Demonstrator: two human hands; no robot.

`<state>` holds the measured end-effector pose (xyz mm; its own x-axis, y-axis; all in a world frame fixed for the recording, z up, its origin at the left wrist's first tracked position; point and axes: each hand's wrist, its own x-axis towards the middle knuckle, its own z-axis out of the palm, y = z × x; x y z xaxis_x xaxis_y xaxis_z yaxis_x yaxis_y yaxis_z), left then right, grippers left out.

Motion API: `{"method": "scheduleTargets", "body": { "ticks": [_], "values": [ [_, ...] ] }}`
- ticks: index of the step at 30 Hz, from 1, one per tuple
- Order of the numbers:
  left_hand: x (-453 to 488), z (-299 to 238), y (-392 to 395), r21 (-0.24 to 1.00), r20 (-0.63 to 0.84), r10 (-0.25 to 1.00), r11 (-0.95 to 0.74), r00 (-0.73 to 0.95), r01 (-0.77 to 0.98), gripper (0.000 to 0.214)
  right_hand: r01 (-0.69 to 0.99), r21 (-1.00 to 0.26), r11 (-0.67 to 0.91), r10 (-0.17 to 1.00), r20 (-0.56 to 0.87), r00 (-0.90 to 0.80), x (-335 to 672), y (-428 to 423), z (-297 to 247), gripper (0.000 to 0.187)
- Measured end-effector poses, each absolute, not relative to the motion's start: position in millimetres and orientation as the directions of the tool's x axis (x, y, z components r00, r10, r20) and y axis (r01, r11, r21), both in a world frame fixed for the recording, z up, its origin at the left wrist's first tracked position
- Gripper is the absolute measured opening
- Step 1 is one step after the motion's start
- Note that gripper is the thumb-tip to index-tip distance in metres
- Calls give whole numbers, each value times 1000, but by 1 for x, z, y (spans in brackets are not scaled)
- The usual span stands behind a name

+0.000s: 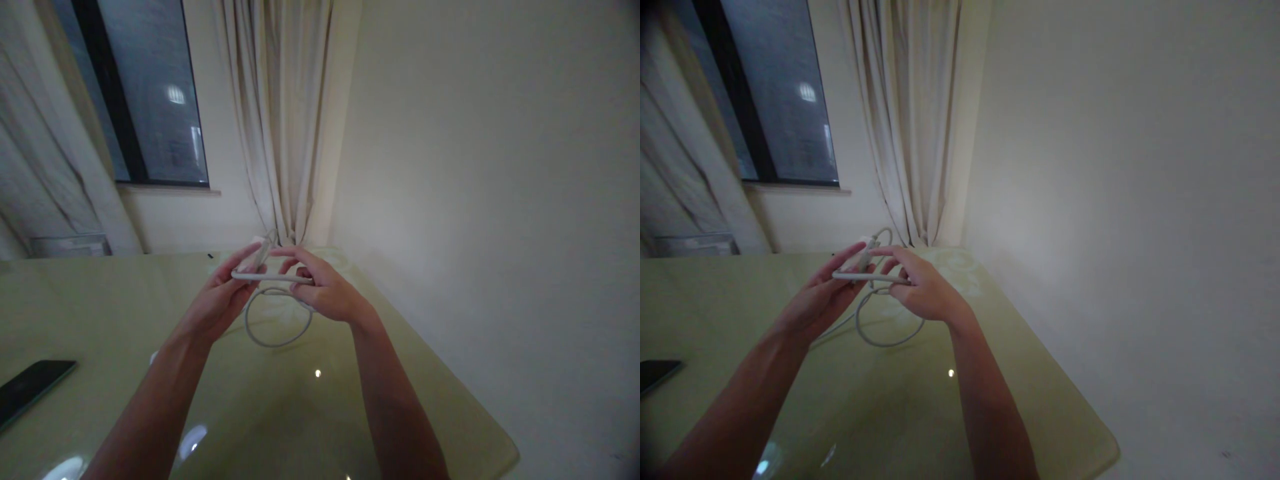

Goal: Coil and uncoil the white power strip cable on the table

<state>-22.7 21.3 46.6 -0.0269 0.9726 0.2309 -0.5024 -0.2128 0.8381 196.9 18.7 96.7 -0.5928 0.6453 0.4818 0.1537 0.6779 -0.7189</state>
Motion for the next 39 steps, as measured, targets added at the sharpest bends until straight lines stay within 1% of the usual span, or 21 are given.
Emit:
{"method": "scheduleTargets", "body": {
  "ticks": [2,3,5,8,11,13,15,16,17,18,20,21,22,24,26,29,30,33,35,37,39],
  "values": [
    [-21,50,18,838,280,959,-262,-34,-479,64,213,-705,676,638,416,-648,195,18,94,84],
    [-20,51,16,832,310,950,-285,-26,-476,66,239,-680,693,633,416,-653,194,19,92,89],
    [-19,54,14,812,348,937,-292,16,-505,65,268,-607,748,608,467,-642,189,21,88,93],
    [-16,56,14,804,302,950,-211,76,-557,55,265,-519,813,546,521,-656,181,24,83,85],
    [-12,55,16,825,264,964,-237,-20,-513,44,272,-499,823,523,479,-705,178,24,81,79],
    [-11,53,17,837,276,957,-285,-88,-467,52,301,-497,814,536,442,-719,177,22,81,83],
    [-11,52,19,846,263,958,-286,-116,-449,72,325,-497,805,549,414,-726,177,21,81,85],
    [-12,52,20,848,239,963,-271,-127,-456,80,323,-498,805,545,405,-734,176,21,81,83],
    [-12,53,20,845,208,968,-251,-142,-472,83,308,-499,810,531,400,-747,175,20,81,78],
    [-13,54,21,840,171,972,-228,-159,-492,79,282,-502,818,508,398,-764,174,21,81,73],
    [-13,57,23,826,88,976,-183,-199,-533,53,220,-520,825,461,396,-794,169,20,80,63],
    [-12,59,24,815,54,972,-174,-228,-553,39,201,-538,819,451,385,-806,167,20,80,60],
    [-12,61,24,800,27,965,-178,-263,-572,31,198,-559,805,453,364,-814,165,19,79,60],
    [-14,63,26,770,3,948,-205,-317,-604,32,226,-602,765,485,308,-819,163,16,80,64],
    [-18,63,26,771,21,957,-200,-290,-605,35,256,-625,738,522,288,-803,162,12,83,61],
    [-29,59,23,843,77,988,-136,-132,-520,38,290,-594,750,567,353,-744,163,10,87,35],
    [-33,58,22,862,95,992,-125,-85,-492,38,327,-571,753,591,368,-718,164,11,87,31],
    [-45,59,14,878,115,993,-94,14,-470,44,466,-539,702,699,394,-597,168,22,84,35],
    [-52,64,9,882,105,994,-73,41,-466,51,510,-578,637,770,441,-461,172,33,80,36],
    [-58,69,7,883,98,995,-76,23,-463,52,473,-666,577,815,505,-284,178,45,77,39],
    [-64,73,9,864,78,996,-86,-38,-496,37,328,-773,543,833,545,-95,185,53,77,44]
  ]
}}
